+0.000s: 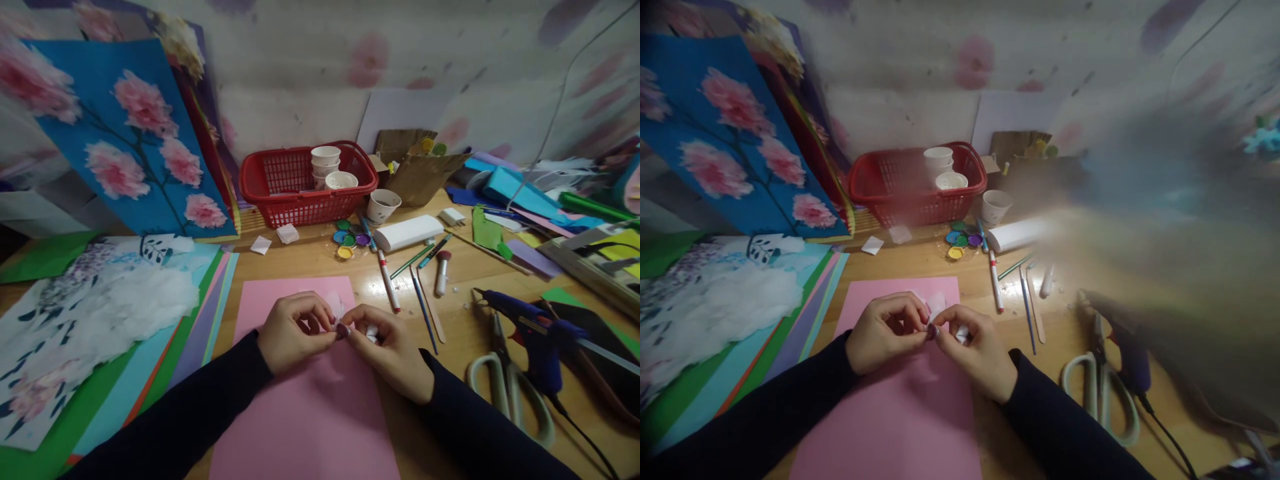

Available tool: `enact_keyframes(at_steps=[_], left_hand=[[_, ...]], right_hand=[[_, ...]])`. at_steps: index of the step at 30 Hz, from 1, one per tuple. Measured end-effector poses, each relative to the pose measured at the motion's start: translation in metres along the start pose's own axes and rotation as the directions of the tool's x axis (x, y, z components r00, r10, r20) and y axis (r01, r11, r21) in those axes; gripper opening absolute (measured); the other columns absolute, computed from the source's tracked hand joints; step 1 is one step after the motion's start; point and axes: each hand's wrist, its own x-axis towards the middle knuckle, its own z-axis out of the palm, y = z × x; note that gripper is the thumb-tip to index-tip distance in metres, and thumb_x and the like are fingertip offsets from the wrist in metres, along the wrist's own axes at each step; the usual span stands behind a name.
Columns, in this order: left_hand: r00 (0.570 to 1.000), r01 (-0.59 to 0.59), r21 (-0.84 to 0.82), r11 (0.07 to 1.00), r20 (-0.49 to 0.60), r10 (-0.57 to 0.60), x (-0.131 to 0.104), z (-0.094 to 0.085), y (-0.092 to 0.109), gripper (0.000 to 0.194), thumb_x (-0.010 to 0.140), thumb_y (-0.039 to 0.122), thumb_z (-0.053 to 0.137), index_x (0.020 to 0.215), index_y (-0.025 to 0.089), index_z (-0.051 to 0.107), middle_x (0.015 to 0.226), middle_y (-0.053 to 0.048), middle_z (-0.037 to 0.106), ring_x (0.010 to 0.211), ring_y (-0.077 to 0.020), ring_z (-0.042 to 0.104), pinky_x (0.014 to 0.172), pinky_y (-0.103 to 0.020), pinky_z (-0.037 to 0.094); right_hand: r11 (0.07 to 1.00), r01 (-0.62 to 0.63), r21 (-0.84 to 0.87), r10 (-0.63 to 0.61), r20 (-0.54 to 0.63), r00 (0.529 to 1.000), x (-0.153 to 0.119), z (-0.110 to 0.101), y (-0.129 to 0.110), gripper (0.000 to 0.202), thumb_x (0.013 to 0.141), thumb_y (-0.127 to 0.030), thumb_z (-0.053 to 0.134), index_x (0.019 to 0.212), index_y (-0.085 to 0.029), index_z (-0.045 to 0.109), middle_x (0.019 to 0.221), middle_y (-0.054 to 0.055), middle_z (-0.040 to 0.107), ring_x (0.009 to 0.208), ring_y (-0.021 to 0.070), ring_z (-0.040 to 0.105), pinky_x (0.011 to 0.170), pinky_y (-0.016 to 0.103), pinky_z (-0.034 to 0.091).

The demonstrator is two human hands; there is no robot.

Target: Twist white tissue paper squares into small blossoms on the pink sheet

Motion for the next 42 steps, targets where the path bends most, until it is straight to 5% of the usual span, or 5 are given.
enact_keyframes(at_steps=[11, 15, 20, 26, 42], left_hand=[[0.972, 0.230, -0.187, 0.955, -0.006, -0.235, 0.0004, -0.0017, 0.0007, 0.022, 0.068, 0.021, 0.066, 0.089, 0.013, 0.067, 0.087, -0.008, 0.071, 0.039, -0.0067, 0.055, 0.032, -0.017, 0.040], [0.968, 0.245, -0.242, 0.939, 0.003, -0.252, 0.0013, -0.0018, -0.0018, 0.022, 0.070, 0.027, 0.066, 0.086, 0.013, 0.069, 0.069, -0.005, 0.069, 0.034, -0.0067, 0.052, 0.027, -0.015, 0.035], [0.964, 0.259, -0.259, 0.931, 0.015, -0.264, 0.0020, -0.0016, -0.0037, 0.024, 0.072, 0.028, 0.066, 0.087, 0.010, 0.071, 0.047, 0.000, 0.060, 0.030, -0.0056, 0.047, 0.029, -0.014, 0.035], [0.990, 0.138, -0.203, 0.969, 0.003, -0.140, 0.0009, -0.0016, -0.0013, 0.018, 0.072, 0.021, 0.064, 0.084, 0.011, 0.074, 0.088, -0.011, 0.070, 0.044, -0.0061, 0.056, 0.034, -0.015, 0.040], [0.968, 0.238, -0.235, 0.942, -0.017, -0.249, 0.0010, 0.0017, -0.0007, 0.024, 0.070, 0.024, 0.066, 0.087, 0.008, 0.073, 0.056, -0.002, 0.061, 0.034, -0.0039, 0.047, 0.031, -0.014, 0.036]], right_hand=[[0.999, 0.013, 0.036, -0.009, -0.095, 0.995, 0.0047, -0.0042, 0.0012, 0.022, 0.081, -0.039, 0.060, 0.080, -0.019, 0.070, 0.071, 0.004, 0.065, 0.064, 0.0171, 0.055, 0.056, 0.027, 0.040], [1.000, 0.019, 0.017, -0.018, -0.084, 0.996, 0.0049, -0.0046, 0.0021, 0.022, 0.082, -0.038, 0.058, 0.083, -0.019, 0.070, 0.076, 0.006, 0.069, 0.074, 0.0202, 0.060, 0.062, 0.029, 0.043], [1.000, 0.012, -0.020, -0.014, -0.094, 0.995, 0.0046, -0.0043, 0.0003, 0.024, 0.082, -0.039, 0.058, 0.083, -0.017, 0.068, 0.076, 0.005, 0.069, 0.068, 0.0172, 0.058, 0.061, 0.028, 0.043], [0.998, -0.064, -0.022, 0.061, -0.119, 0.991, 0.0045, -0.0024, -0.0016, 0.028, 0.080, -0.043, 0.059, 0.080, -0.016, 0.067, 0.063, 0.002, 0.061, 0.053, 0.0127, 0.047, 0.051, 0.025, 0.037], [1.000, -0.011, -0.024, 0.009, -0.105, 0.994, 0.0044, -0.0024, 0.0030, 0.022, 0.082, -0.036, 0.058, 0.085, -0.016, 0.067, 0.071, 0.003, 0.065, 0.056, 0.0128, 0.049, 0.053, 0.024, 0.039]])
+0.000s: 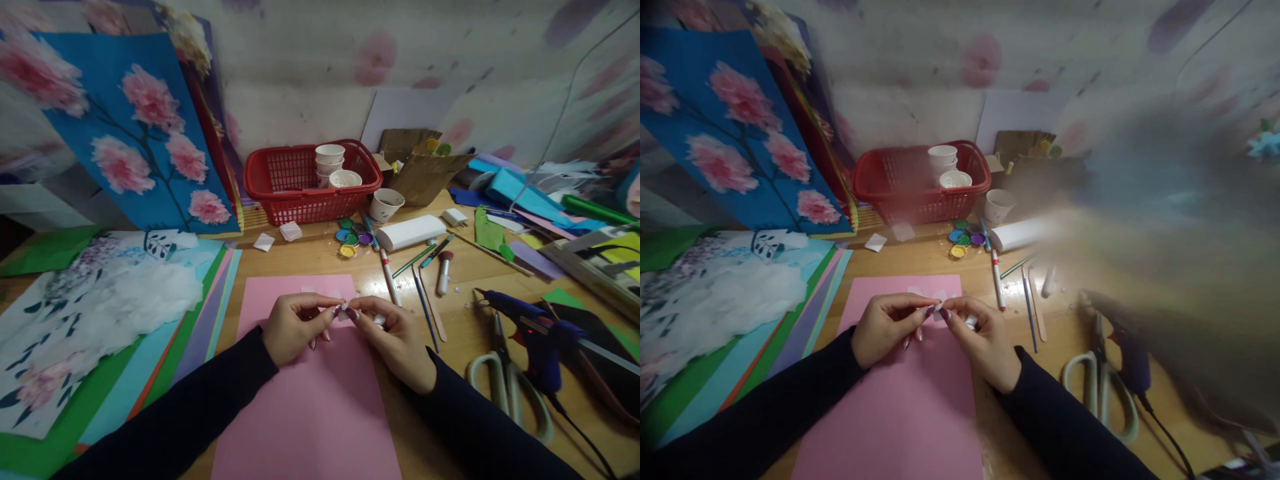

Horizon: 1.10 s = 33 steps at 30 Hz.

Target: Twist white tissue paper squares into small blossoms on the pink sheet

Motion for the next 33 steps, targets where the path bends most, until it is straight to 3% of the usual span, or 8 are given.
enact_keyframes(at_steps=[4, 10, 15, 21, 33], left_hand=[[0.999, 0.023, 0.000, 1.000, 0.026, -0.023, 0.0018, -0.0011, -0.0019, 0.025, 0.074, 0.028, 0.064, 0.087, 0.009, 0.073, 0.046, 0.002, 0.056, 0.032, -0.0036, 0.043, 0.032, -0.014, 0.035], [0.999, -0.016, 0.076, 0.997, -0.029, 0.018, -0.0007, 0.0003, -0.0045, 0.020, 0.073, 0.028, 0.066, 0.083, 0.011, 0.069, 0.048, 0.002, 0.057, 0.036, -0.0052, 0.047, 0.034, -0.014, 0.036], [0.999, -0.006, 0.044, 0.999, -0.044, 0.008, -0.0008, 0.0009, -0.0005, 0.020, 0.077, 0.030, 0.061, 0.083, 0.011, 0.064, 0.050, 0.002, 0.058, 0.039, -0.0065, 0.050, 0.036, -0.014, 0.039], [0.999, 0.003, 0.123, 0.992, -0.032, 0.001, -0.0015, 0.0012, -0.0021, 0.024, 0.075, 0.032, 0.064, 0.086, 0.011, 0.069, 0.055, -0.001, 0.061, 0.040, -0.0077, 0.052, 0.035, -0.016, 0.041], [0.947, -0.276, 0.378, 0.884, -0.050, 0.317, -0.0041, 0.0005, -0.0022, 0.016, 0.076, 0.022, 0.061, 0.079, 0.012, 0.073, 0.071, -0.008, 0.072, 0.053, -0.0127, 0.063, 0.049, -0.021, 0.051]], right_hand=[[0.999, 0.034, -0.023, -0.034, 0.001, 0.999, -0.0001, -0.0007, -0.0012, 0.021, 0.082, -0.034, 0.058, 0.084, -0.016, 0.067, 0.071, 0.003, 0.064, 0.057, 0.0128, 0.049, 0.053, 0.024, 0.039], [0.998, 0.051, -0.038, -0.051, 0.005, 0.999, -0.0011, 0.0000, -0.0026, 0.020, 0.082, -0.033, 0.058, 0.083, -0.016, 0.068, 0.064, 0.001, 0.061, 0.050, 0.0098, 0.043, 0.048, 0.022, 0.035], [0.997, 0.030, -0.064, -0.030, 0.001, 1.000, -0.0003, 0.0002, -0.0016, 0.022, 0.082, -0.035, 0.058, 0.083, -0.015, 0.068, 0.062, 0.000, 0.060, 0.048, 0.0093, 0.040, 0.046, 0.022, 0.033], [1.000, -0.001, -0.028, 0.001, 0.003, 1.000, 0.0000, 0.0005, -0.0008, 0.024, 0.081, -0.037, 0.059, 0.083, -0.015, 0.069, 0.061, 0.000, 0.059, 0.049, 0.0100, 0.041, 0.047, 0.022, 0.033], [0.999, -0.008, -0.038, 0.009, 0.027, 1.000, 0.0001, 0.0003, -0.0042, 0.026, 0.081, -0.040, 0.058, 0.083, -0.016, 0.069, 0.057, -0.001, 0.055, 0.046, 0.0095, 0.038, 0.045, 0.023, 0.031]])
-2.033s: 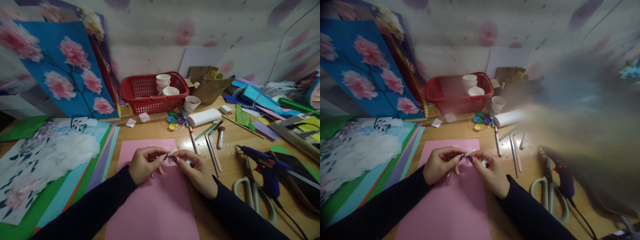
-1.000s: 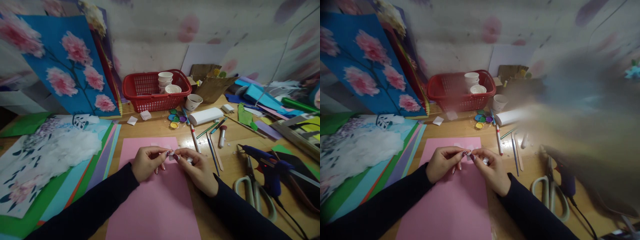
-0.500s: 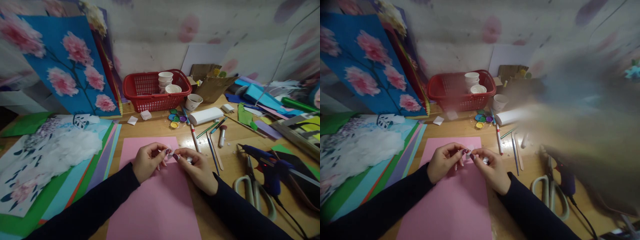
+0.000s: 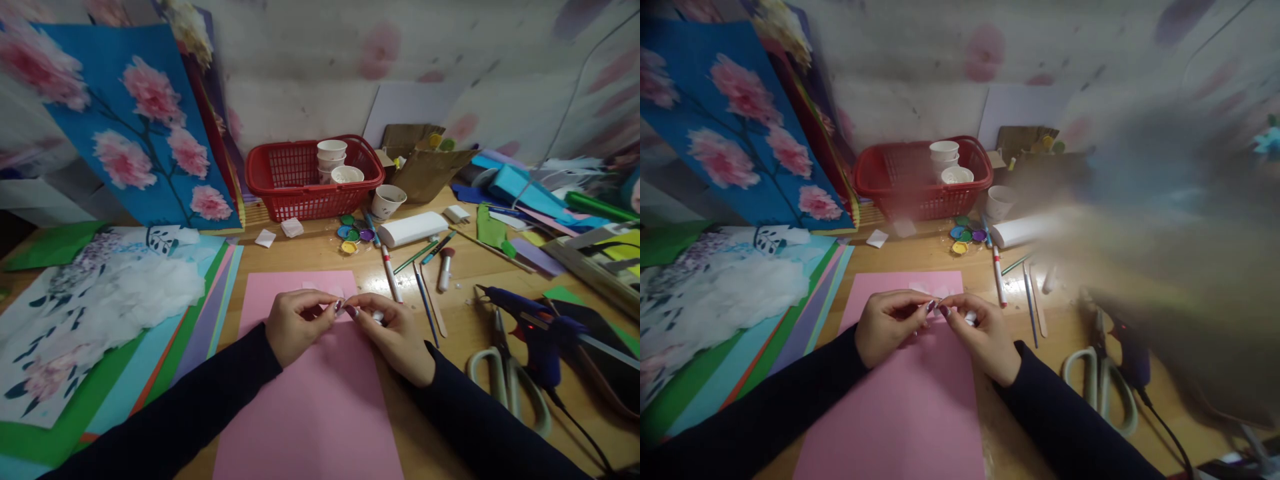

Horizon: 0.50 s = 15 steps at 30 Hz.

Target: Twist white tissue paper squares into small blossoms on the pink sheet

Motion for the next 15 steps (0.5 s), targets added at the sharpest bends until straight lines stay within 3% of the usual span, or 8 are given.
enact_keyframes(at_steps=[8, 15], left_hand=[[0.987, -0.159, 0.091, 0.983, -0.023, 0.162, -0.0009, 0.0008, 0.0030, 0.015, 0.075, 0.014, 0.060, 0.081, 0.012, 0.074, 0.079, -0.010, 0.075, 0.065, -0.0148, 0.067, 0.050, -0.020, 0.050], [0.999, -0.027, 0.060, 0.998, -0.037, 0.029, 0.0003, 0.0010, 0.0032, 0.013, 0.074, 0.017, 0.063, 0.078, 0.015, 0.074, 0.074, -0.007, 0.074, 0.055, -0.0127, 0.064, 0.046, -0.020, 0.049]], right_hand=[[1.000, -0.006, 0.017, 0.006, 0.000, 1.000, -0.0002, 0.0031, 0.0005, 0.027, 0.080, -0.041, 0.058, 0.080, -0.015, 0.067, 0.058, -0.001, 0.054, 0.049, 0.0104, 0.040, 0.047, 0.023, 0.033], [1.000, 0.021, -0.006, -0.021, 0.008, 1.000, -0.0004, 0.0004, 0.0002, 0.025, 0.082, -0.039, 0.057, 0.084, -0.016, 0.067, 0.061, 0.000, 0.057, 0.049, 0.0099, 0.040, 0.046, 0.023, 0.032]])
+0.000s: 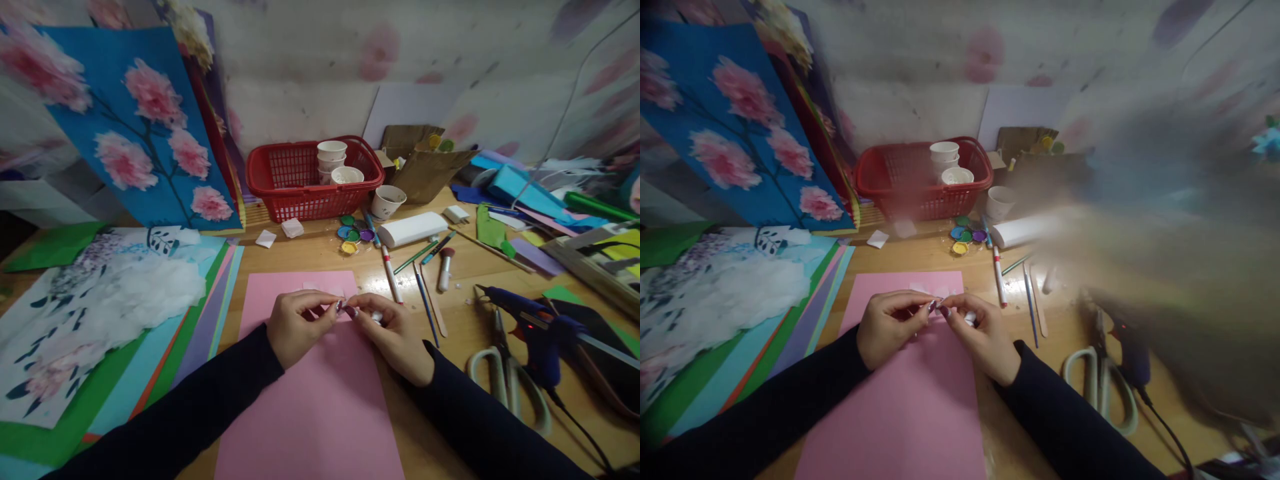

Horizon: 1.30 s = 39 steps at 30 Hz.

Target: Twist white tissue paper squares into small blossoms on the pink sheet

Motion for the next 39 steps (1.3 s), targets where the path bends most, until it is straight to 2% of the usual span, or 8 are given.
enact_keyframes(at_steps=[8, 15, 21, 25, 27, 29, 33, 39], left_hand=[[0.998, -0.060, -0.027, 0.998, 0.012, 0.060, -0.0001, 0.0007, -0.0012, 0.013, 0.074, 0.016, 0.063, 0.079, 0.016, 0.074, 0.080, -0.008, 0.075, 0.066, -0.0154, 0.067, 0.049, -0.020, 0.050], [0.995, 0.101, -0.060, 0.993, -0.011, -0.102, 0.0013, 0.0006, -0.0032, 0.015, 0.076, 0.019, 0.060, 0.081, 0.013, 0.072, 0.079, -0.008, 0.073, 0.055, -0.0116, 0.062, 0.047, -0.020, 0.049], [1.000, -0.006, -0.098, 0.995, 0.029, 0.009, 0.0006, 0.0012, -0.0019, 0.012, 0.075, 0.017, 0.062, 0.079, 0.015, 0.073, 0.083, -0.009, 0.074, 0.073, -0.0163, 0.067, 0.053, -0.021, 0.049], [1.000, -0.002, -0.102, 0.995, 0.018, 0.004, 0.0008, 0.0007, -0.0017, 0.012, 0.075, 0.017, 0.062, 0.078, 0.015, 0.073, 0.083, -0.009, 0.073, 0.074, -0.0165, 0.067, 0.053, -0.020, 0.049], [0.999, 0.034, -0.115, 0.993, 0.015, -0.033, 0.0013, 0.0004, -0.0016, 0.012, 0.075, 0.018, 0.061, 0.078, 0.015, 0.073, 0.083, -0.008, 0.073, 0.071, -0.0152, 0.066, 0.052, -0.020, 0.049], [0.992, 0.126, -0.157, 0.980, 0.019, -0.125, 0.0020, 0.0000, -0.0014, 0.014, 0.076, 0.020, 0.059, 0.080, 0.015, 0.072, 0.078, -0.007, 0.072, 0.061, -0.0128, 0.064, 0.047, -0.019, 0.047], [0.943, 0.326, -0.292, 0.899, 0.032, -0.332, 0.0038, -0.0006, -0.0027, 0.018, 0.076, 0.027, 0.059, 0.085, 0.012, 0.066, 0.058, -0.002, 0.065, 0.045, -0.0099, 0.057, 0.037, -0.016, 0.040], [0.929, 0.336, -0.437, 0.834, 0.006, -0.371, 0.0076, 0.0007, -0.0098, 0.027, 0.077, 0.038, 0.059, 0.087, 0.013, 0.056, 0.051, 0.001, 0.061, 0.038, -0.0091, 0.053, 0.034, -0.016, 0.037]], right_hand=[[1.000, -0.023, 0.010, 0.023, -0.013, 1.000, -0.0001, 0.0020, 0.0014, 0.029, 0.081, -0.043, 0.058, 0.081, -0.016, 0.067, 0.058, 0.000, 0.057, 0.049, 0.0103, 0.043, 0.047, 0.023, 0.035], [0.998, -0.025, 0.053, 0.024, 0.009, 1.000, -0.0008, 0.0010, 0.0047, 0.025, 0.083, -0.040, 0.056, 0.087, -0.019, 0.068, 0.073, 0.004, 0.066, 0.065, 0.0162, 0.055, 0.054, 0.026, 0.041], [0.999, -0.037, 0.021, 0.037, -0.009, 0.999, 0.0002, 0.0030, 0.0012, 0.030, 0.081, -0.044, 0.058, 0.084, -0.016, 0.067, 0.064, 0.002, 0.059, 0.054, 0.0117, 0.045, 0.048, 0.024, 0.037], [0.999, -0.030, 0.028, 0.030, -0.007, 1.000, 0.0000, 0.0030, 0.0006, 0.030, 0.081, -0.045, 0.056, 0.082, -0.017, 0.065, 0.058, -0.001, 0.052, 0.050, 0.0109, 0.040, 0.047, 0.023, 0.033], [0.999, -0.026, 0.025, 0.026, -0.009, 1.000, -0.0002, 0.0022, 0.0005, 0.030, 0.080, -0.046, 0.056, 0.080, -0.017, 0.065, 0.058, -0.001, 0.051, 0.051, 0.0114, 0.040, 0.047, 0.023, 0.033], [0.999, -0.044, 0.023, 0.044, -0.007, 0.999, -0.0003, 0.0016, 0.0004, 0.029, 0.080, -0.046, 0.056, 0.080, -0.018, 0.064, 0.058, -0.002, 0.049, 0.050, 0.0115, 0.039, 0.046, 0.023, 0.032], [0.993, -0.102, 0.058, 0.102, 0.004, 0.995, 0.0001, 0.0015, 0.0010, 0.028, 0.079, -0.045, 0.055, 0.080, -0.017, 0.063, 0.058, -0.002, 0.047, 0.050, 0.0116, 0.038, 0.047, 0.024, 0.030], [0.989, -0.124, 0.084, 0.125, 0.000, 0.992, 0.0012, 0.0018, 0.0016, 0.025, 0.076, -0.041, 0.058, 0.077, -0.016, 0.062, 0.058, -0.003, 0.047, 0.051, 0.0112, 0.038, 0.048, 0.023, 0.029]])
